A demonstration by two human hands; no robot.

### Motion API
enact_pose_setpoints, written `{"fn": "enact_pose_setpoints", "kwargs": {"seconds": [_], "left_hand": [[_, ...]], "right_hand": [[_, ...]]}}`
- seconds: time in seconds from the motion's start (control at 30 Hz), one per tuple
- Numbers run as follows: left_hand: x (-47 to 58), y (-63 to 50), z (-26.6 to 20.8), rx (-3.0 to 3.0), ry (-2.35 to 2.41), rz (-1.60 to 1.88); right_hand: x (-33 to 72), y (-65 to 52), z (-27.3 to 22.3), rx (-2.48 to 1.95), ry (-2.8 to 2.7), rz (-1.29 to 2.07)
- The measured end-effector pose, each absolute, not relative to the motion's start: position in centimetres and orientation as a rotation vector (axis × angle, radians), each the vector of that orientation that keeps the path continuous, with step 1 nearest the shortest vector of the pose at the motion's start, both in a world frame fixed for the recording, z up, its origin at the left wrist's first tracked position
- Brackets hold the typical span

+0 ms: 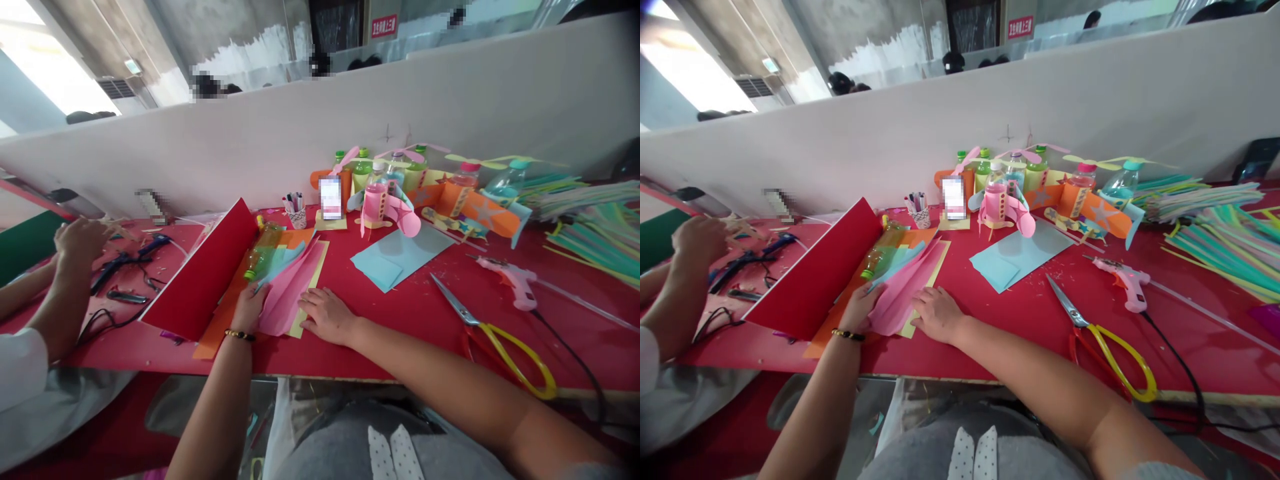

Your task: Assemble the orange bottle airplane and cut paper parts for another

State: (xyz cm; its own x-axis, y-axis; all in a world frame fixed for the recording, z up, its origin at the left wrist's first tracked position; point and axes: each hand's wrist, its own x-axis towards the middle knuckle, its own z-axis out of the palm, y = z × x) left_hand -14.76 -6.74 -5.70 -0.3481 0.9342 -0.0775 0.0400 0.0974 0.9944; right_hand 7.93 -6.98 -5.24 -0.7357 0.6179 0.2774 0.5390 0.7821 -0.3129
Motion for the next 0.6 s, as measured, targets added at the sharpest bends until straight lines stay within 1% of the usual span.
{"fn": "enact_pose_setpoints", "kwargs": {"seconds": [0.27, 0.33, 0.5, 0.6], "left_hand": [[-15.6, -6.9, -5.9, 1.067, 1.453, 1.291], [-15.5, -7.0, -5.8, 1.175, 1.519, 1.257], [-14.3, -7.6, -4.9, 1.715, 1.716, 1.098], [-13.9, -7.9, -4.6, 1.684, 1.765, 1.149]], "right_hand": [[5.1, -3.9, -4.4, -0.872, -2.652, 0.146], [4.6, -3.4, -4.5, -0.852, -2.692, 0.124], [4.3, -3.8, -4.7, -0.814, -2.746, 0.1], [4.5, -4.5, -4.6, -0.801, -2.765, 0.098]]}}
